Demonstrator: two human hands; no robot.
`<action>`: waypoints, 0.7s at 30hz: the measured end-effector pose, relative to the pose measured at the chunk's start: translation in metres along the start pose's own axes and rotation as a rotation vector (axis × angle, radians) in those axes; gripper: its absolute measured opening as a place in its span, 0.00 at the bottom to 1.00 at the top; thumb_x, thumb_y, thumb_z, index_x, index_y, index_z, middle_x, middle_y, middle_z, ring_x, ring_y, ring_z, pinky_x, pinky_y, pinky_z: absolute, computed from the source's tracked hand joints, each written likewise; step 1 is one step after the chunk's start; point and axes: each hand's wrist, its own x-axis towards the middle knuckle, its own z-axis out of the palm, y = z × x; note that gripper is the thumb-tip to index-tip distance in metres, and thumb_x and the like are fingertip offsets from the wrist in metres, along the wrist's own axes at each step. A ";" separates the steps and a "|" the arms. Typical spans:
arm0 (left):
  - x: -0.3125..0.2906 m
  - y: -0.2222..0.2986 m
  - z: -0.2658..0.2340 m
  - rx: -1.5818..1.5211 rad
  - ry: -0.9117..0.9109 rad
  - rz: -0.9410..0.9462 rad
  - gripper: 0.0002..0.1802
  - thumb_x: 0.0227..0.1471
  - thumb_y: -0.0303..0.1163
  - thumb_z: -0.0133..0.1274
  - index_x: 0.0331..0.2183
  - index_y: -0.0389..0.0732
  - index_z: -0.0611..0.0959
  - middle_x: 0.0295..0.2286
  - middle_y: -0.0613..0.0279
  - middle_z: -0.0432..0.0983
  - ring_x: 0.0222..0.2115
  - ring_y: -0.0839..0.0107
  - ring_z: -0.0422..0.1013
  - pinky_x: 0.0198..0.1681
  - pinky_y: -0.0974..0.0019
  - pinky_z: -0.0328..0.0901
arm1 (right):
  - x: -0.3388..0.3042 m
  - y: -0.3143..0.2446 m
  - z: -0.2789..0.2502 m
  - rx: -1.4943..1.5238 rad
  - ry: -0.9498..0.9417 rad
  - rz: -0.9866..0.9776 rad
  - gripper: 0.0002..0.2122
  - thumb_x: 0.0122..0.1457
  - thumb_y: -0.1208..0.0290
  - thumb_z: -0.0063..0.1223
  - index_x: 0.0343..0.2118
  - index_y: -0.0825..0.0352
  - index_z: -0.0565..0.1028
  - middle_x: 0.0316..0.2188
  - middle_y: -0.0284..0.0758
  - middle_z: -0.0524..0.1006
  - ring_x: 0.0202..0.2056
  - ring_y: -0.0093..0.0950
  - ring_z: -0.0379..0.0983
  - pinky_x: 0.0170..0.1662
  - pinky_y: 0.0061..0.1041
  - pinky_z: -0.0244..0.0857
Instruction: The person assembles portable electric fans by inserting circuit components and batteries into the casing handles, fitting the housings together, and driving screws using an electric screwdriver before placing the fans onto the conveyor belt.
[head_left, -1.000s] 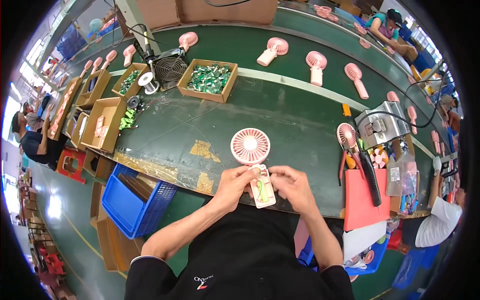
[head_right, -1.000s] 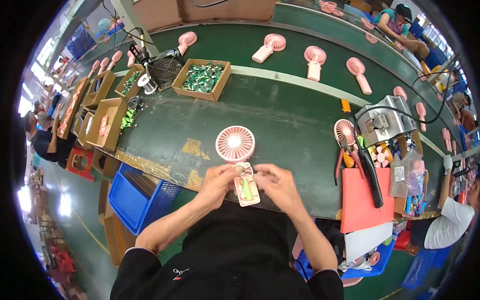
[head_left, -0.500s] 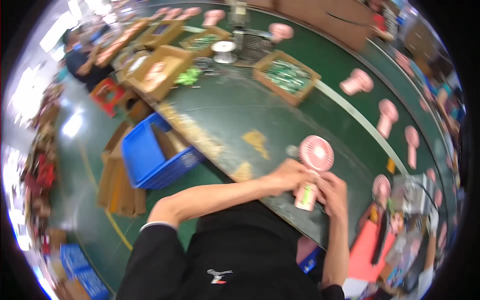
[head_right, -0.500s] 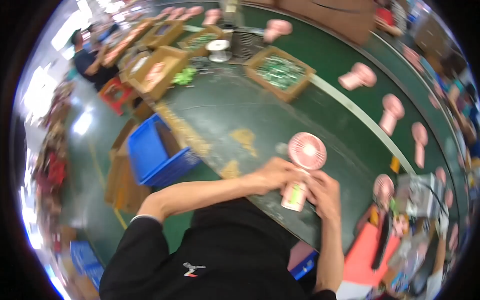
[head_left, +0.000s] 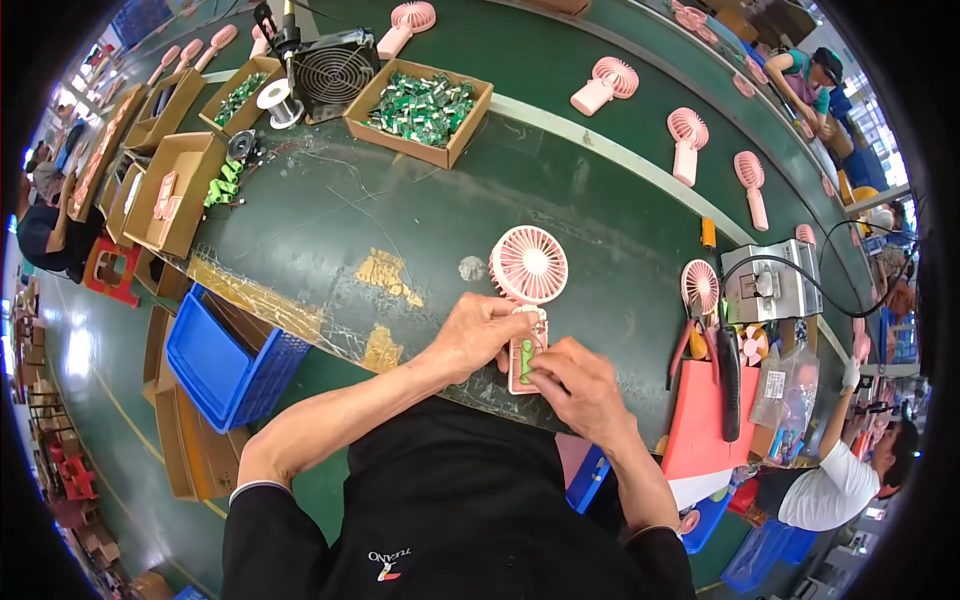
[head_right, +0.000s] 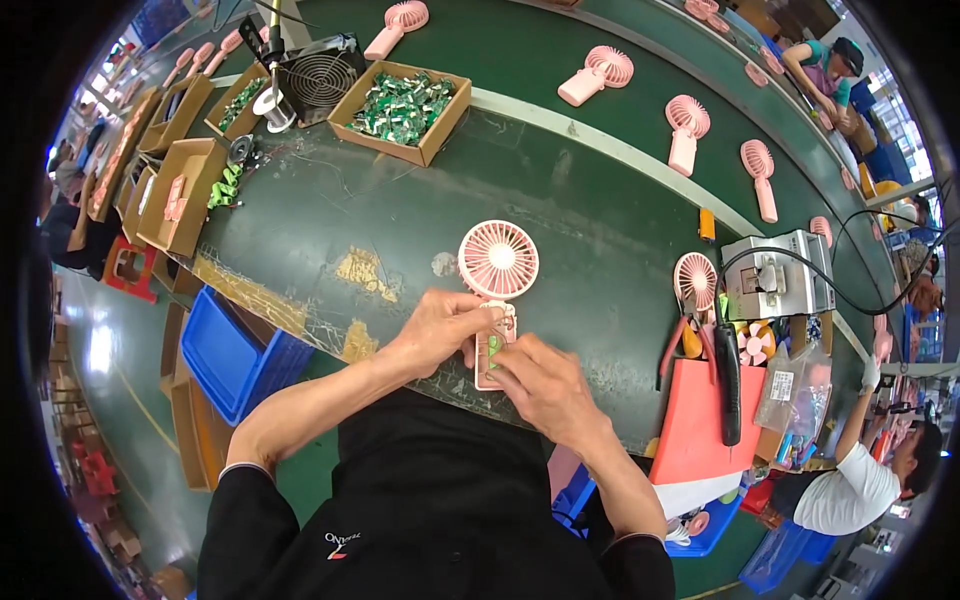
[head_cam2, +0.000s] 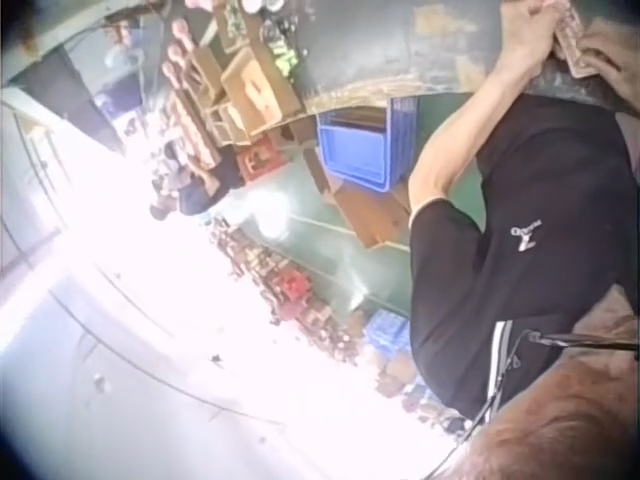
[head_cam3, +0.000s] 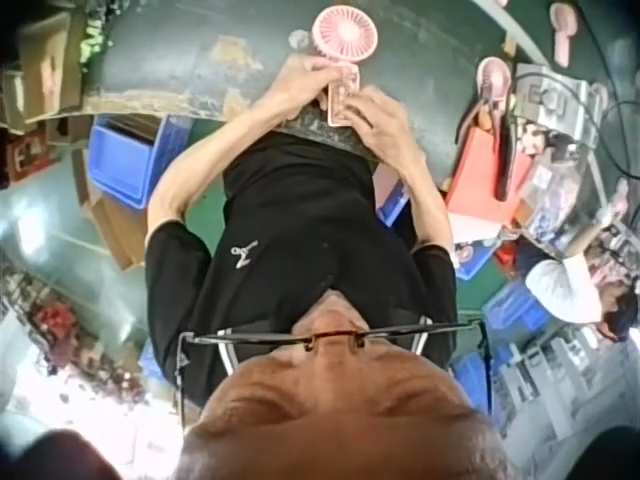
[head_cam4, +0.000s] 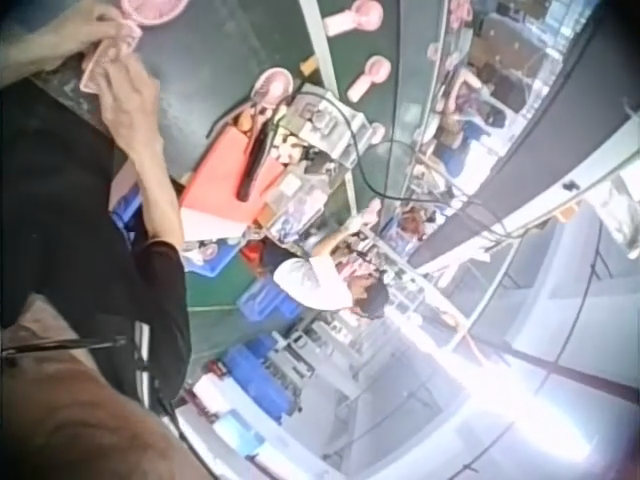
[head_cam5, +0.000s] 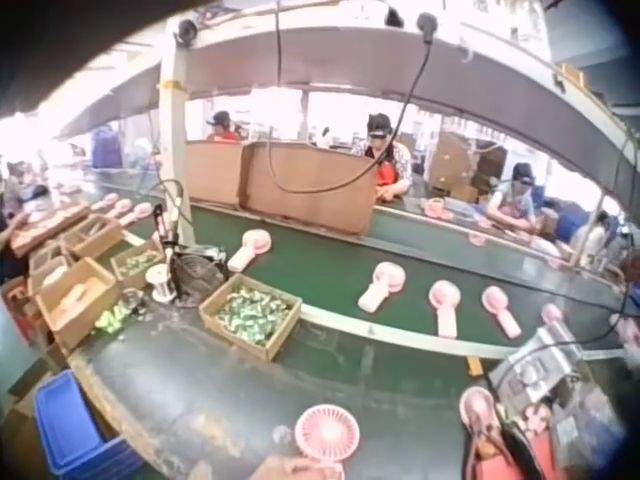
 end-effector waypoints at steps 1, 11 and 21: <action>0.001 0.001 0.001 0.003 0.001 0.002 0.14 0.54 0.35 0.55 0.29 0.32 0.84 0.17 0.62 0.75 0.15 0.77 0.71 0.16 0.75 0.64 | 0.003 0.003 -0.003 -0.026 -0.006 0.001 0.12 0.45 0.81 0.64 0.35 0.69 0.78 0.25 0.35 0.73 0.22 0.26 0.71 0.25 0.24 0.64; -0.005 -0.013 -0.002 -0.131 0.015 0.000 0.14 0.53 0.35 0.55 0.28 0.32 0.84 0.18 0.59 0.77 0.15 0.76 0.71 0.15 0.74 0.65 | 0.005 -0.004 -0.003 0.119 0.029 0.204 0.04 0.50 0.81 0.60 0.29 0.70 0.77 0.24 0.32 0.74 0.24 0.22 0.72 0.26 0.21 0.63; 0.010 -0.004 -0.004 -0.226 -0.012 0.049 0.16 0.51 0.34 0.55 0.21 0.30 0.81 0.17 0.57 0.75 0.12 0.74 0.69 0.12 0.71 0.62 | 0.023 0.031 0.009 0.706 0.113 0.820 0.05 0.60 0.77 0.51 0.38 0.71 0.73 0.22 0.29 0.74 0.17 0.11 0.63 0.15 0.11 0.48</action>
